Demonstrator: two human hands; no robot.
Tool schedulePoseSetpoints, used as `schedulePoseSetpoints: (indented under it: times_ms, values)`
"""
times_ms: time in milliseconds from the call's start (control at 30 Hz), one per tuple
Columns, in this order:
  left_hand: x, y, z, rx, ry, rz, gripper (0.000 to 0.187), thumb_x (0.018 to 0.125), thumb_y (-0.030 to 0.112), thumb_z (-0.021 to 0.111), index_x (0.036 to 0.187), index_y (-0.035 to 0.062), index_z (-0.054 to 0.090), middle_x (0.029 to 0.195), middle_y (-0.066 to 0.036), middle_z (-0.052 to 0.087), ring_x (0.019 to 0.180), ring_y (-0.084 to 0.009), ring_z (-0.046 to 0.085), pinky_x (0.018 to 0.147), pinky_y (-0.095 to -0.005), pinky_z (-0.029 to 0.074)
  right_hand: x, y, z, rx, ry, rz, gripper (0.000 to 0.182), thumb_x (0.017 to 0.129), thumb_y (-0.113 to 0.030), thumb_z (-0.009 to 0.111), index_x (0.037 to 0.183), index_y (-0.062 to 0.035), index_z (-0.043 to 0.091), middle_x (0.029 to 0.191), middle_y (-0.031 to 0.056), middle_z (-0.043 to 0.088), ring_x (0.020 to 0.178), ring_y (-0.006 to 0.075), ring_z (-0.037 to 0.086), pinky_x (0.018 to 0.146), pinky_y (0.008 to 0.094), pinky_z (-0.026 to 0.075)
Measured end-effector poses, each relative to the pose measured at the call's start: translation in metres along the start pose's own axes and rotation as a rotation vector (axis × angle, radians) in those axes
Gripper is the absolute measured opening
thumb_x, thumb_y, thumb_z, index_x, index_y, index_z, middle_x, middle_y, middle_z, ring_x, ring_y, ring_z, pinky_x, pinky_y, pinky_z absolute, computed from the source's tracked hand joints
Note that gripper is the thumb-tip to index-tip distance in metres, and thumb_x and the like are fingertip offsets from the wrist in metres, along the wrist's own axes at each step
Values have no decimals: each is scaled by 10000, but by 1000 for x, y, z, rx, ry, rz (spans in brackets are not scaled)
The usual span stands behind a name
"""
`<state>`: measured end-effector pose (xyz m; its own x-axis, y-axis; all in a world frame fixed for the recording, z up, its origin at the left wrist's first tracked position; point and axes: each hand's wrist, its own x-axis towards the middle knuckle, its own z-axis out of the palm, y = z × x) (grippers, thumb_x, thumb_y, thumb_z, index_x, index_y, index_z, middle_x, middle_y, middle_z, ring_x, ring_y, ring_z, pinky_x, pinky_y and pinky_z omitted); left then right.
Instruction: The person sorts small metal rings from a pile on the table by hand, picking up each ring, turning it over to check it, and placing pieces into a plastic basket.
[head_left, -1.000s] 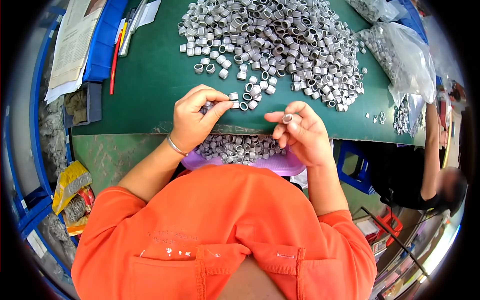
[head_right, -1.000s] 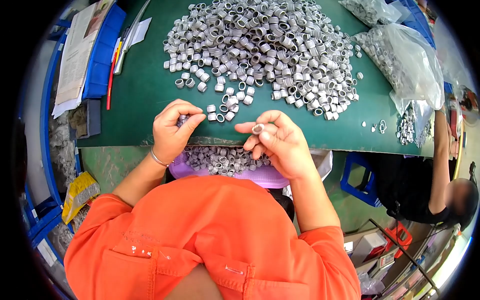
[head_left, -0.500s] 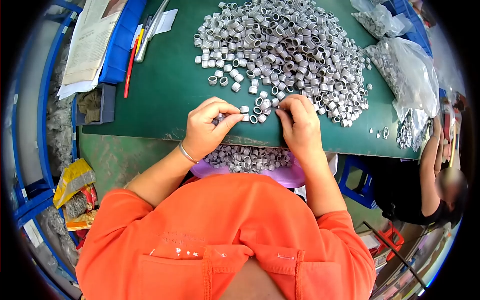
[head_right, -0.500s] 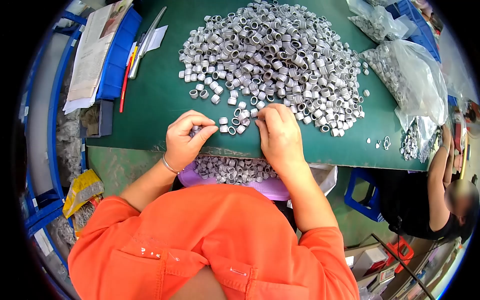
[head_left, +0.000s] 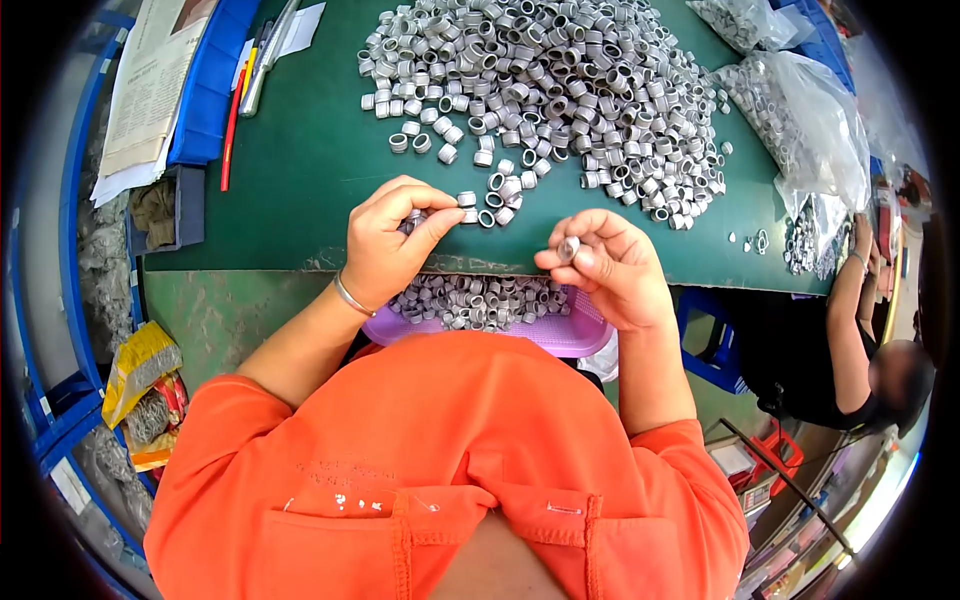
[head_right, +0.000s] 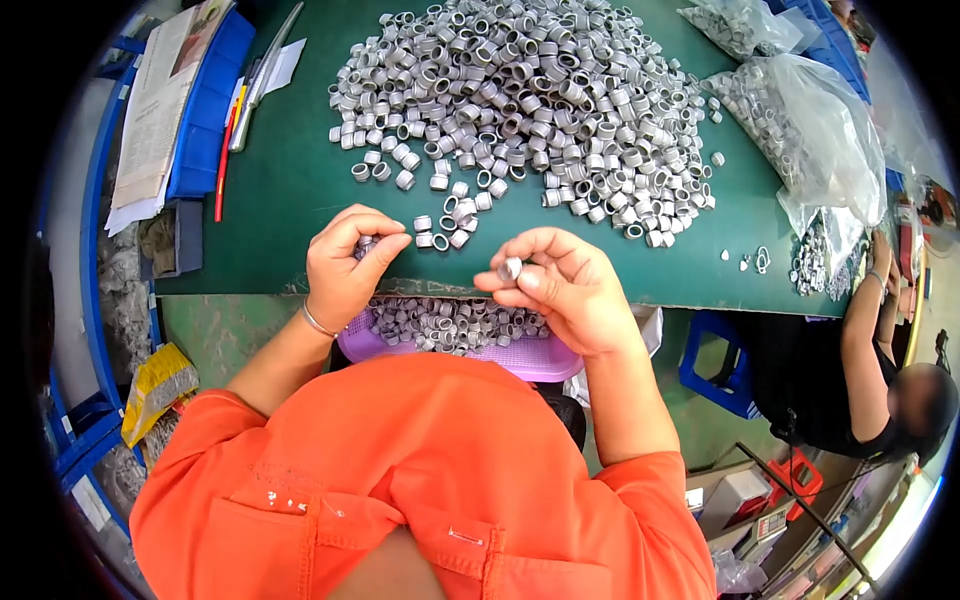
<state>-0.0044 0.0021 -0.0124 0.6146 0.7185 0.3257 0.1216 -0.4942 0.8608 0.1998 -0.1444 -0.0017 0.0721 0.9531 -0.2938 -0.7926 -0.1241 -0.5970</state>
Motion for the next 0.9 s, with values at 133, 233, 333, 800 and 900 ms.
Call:
schedulePoseSetpoints:
  times_ms: [133,233,333,800,900]
  values:
    - [0,0,0,-8,8,0,105,728,-14,720,791,-1,636,773,-68,629,696,-146,599,617,-242,468,-4,-5,3,-272,-13,74,174,839,63,566,1011,47,587,1003,141,632,965,264,639,801,301,545]
    - [0,0,0,0,4,-1,108,725,-12,723,791,0,637,772,-70,628,693,-150,601,615,-242,469,2,-11,9,-1080,-183,-186,197,753,122,530,878,19,641,945,116,638,855,207,618,748,299,484]
    - [0,-1,1,3,15,0,108,724,-9,724,789,1,638,769,-72,628,688,-153,602,611,-244,469,25,-2,22,-1436,40,-554,223,753,103,550,926,-6,640,893,126,597,812,261,602,707,312,480]
    - [1,1,0,9,7,-7,109,724,-8,725,784,-1,635,763,-72,629,685,-153,599,604,-246,465,22,7,14,-378,90,-161,213,839,104,549,1048,63,559,1023,150,623,799,172,645,741,266,531]
    - [-1,0,0,2,6,-6,109,724,-8,726,785,-1,635,762,-71,627,684,-151,597,603,-243,463,12,7,11,-414,-44,-162,212,824,125,537,1018,45,566,1004,139,625,861,187,631,769,282,526]
